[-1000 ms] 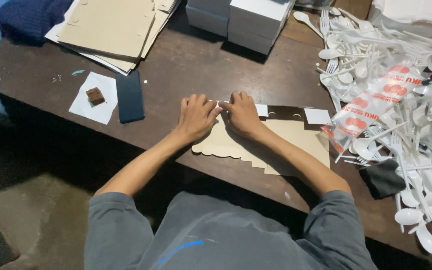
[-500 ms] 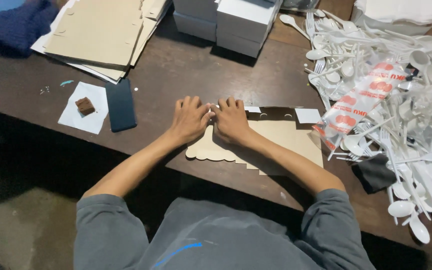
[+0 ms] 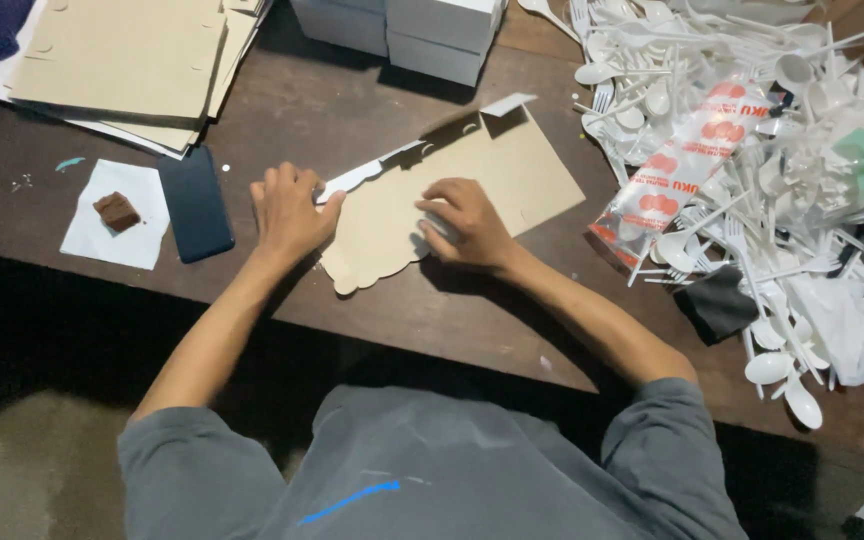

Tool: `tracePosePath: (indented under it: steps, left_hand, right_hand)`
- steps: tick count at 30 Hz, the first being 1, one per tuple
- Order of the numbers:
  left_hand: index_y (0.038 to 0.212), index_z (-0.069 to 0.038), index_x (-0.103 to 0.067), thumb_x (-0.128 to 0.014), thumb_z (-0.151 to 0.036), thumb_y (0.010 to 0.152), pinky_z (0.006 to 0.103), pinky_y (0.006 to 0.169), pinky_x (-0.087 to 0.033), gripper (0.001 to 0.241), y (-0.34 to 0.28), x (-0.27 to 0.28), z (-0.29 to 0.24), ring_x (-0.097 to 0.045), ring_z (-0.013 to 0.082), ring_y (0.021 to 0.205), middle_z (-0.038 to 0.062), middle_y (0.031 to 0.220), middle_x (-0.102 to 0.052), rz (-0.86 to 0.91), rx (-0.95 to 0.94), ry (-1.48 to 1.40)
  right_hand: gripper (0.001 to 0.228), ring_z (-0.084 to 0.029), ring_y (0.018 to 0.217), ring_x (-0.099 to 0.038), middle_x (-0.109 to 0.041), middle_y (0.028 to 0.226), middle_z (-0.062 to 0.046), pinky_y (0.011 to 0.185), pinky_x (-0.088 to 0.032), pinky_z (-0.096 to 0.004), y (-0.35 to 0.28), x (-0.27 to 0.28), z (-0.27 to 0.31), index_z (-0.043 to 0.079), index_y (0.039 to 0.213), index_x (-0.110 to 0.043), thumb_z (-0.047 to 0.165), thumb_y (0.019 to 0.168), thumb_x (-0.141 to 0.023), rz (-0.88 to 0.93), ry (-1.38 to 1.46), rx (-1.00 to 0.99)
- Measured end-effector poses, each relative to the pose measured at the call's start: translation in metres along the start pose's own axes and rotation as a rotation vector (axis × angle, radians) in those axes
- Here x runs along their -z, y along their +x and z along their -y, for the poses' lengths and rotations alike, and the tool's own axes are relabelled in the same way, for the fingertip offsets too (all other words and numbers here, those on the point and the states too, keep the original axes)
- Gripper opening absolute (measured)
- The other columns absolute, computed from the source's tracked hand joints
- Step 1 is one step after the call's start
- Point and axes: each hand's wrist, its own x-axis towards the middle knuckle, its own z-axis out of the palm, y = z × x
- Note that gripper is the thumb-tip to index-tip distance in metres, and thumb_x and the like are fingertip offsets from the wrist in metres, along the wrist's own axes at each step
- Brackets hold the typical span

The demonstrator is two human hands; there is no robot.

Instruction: Folding a flat cardboard cutout into a small box by bending sides and tucking in flaps

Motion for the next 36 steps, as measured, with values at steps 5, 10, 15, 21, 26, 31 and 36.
tracePosePath:
  steps: [5, 10, 15, 21, 26, 31, 36]
  left_hand:
    - [0.092, -0.003, -0.075, -0.071, -0.052, 0.093, 0.0475, 0.081, -0.044, 0.049, -0.008, 0.054, -0.004, -0.064, 0.0379, 0.087, 0.020, 0.090, -0.067, 0.284, -0.067, -0.248]
    - [0.080, -0.003, -0.080, -0.067, -0.057, 0.090, 0.0480, 0.071, -0.048, 0.057, 0.003, 0.032, 0.002, -0.071, 0.0406, 0.077, 0.023, 0.079, -0.076, 0.531, -0.070, -0.403]
    - [0.111, -0.016, -0.079, -0.068, -0.030, 0.101, 0.0394, 0.076, -0.057, 0.021, 0.042, 0.005, -0.047, -0.072, 0.0312, 0.092, 0.010, 0.096, -0.076, 0.069, -0.290, -0.582]
    - [0.142, -0.009, -0.060, -0.046, -0.026, 0.110, 0.0605, 0.118, -0.027, 0.039, 0.057, -0.023, -0.104, -0.041, 0.0392, 0.145, 0.018, 0.146, -0.056, 0.137, -0.436, -0.513]
    - [0.150, -0.010, -0.051, -0.041, -0.051, 0.107, 0.0689, 0.120, -0.012, 0.061, 0.051, -0.022, -0.127, -0.028, 0.0424, 0.151, 0.022, 0.159, -0.040, 0.268, -0.507, -0.375]
    - [0.149, -0.009, -0.053, -0.042, -0.049, 0.107, 0.0805, 0.111, 0.000, 0.060, 0.046, -0.028, -0.137, -0.024, 0.0498, 0.151, 0.024, 0.160, -0.040, 0.249, -0.512, -0.183]
    - [0.136, -0.011, -0.064, -0.055, -0.053, 0.097, 0.0854, 0.105, 0.008, 0.058, 0.045, -0.034, -0.125, -0.029, 0.0509, 0.149, 0.021, 0.144, -0.056, 0.137, -0.403, -0.136]
  right_hand:
    - [0.026, -0.027, 0.087, -0.058, -0.058, 0.096, -0.005, 0.077, -0.047, -0.040, -0.034, 0.048, -0.042, 0.012, 0.106, -0.071, 0.034, 0.093, -0.074, 0.044, -0.370, -0.337]
    - [0.064, -0.040, 0.119, -0.052, -0.058, 0.126, -0.026, 0.094, -0.038, -0.048, -0.040, 0.093, -0.031, -0.002, 0.132, -0.065, 0.054, 0.102, -0.061, 0.360, -0.505, -0.782]
    - [0.061, -0.048, 0.152, -0.030, -0.045, 0.158, -0.028, 0.117, 0.001, -0.075, -0.042, 0.104, -0.037, 0.003, 0.151, -0.052, 0.048, 0.111, -0.045, 0.537, -0.333, -0.721]
    - [0.058, -0.045, 0.153, -0.027, -0.043, 0.161, -0.017, 0.117, 0.002, -0.078, -0.050, 0.124, -0.052, 0.018, 0.156, -0.047, 0.026, 0.100, -0.061, 0.640, -0.211, -0.722]
    - [0.058, -0.046, 0.152, -0.026, -0.045, 0.160, -0.014, 0.119, -0.010, -0.075, -0.066, 0.127, -0.061, 0.017, 0.150, -0.055, 0.022, 0.094, -0.068, 0.641, -0.157, -0.698]
    - [0.058, -0.047, 0.153, -0.025, -0.044, 0.162, -0.012, 0.118, -0.011, -0.076, -0.062, 0.117, -0.055, 0.019, 0.151, -0.054, 0.023, 0.094, -0.067, 0.629, -0.180, -0.675]
    - [0.070, -0.043, 0.129, -0.053, -0.061, 0.133, -0.023, 0.100, -0.043, -0.056, -0.063, 0.102, -0.052, -0.001, 0.151, -0.047, 0.046, 0.100, -0.061, 0.331, -0.447, -0.812]
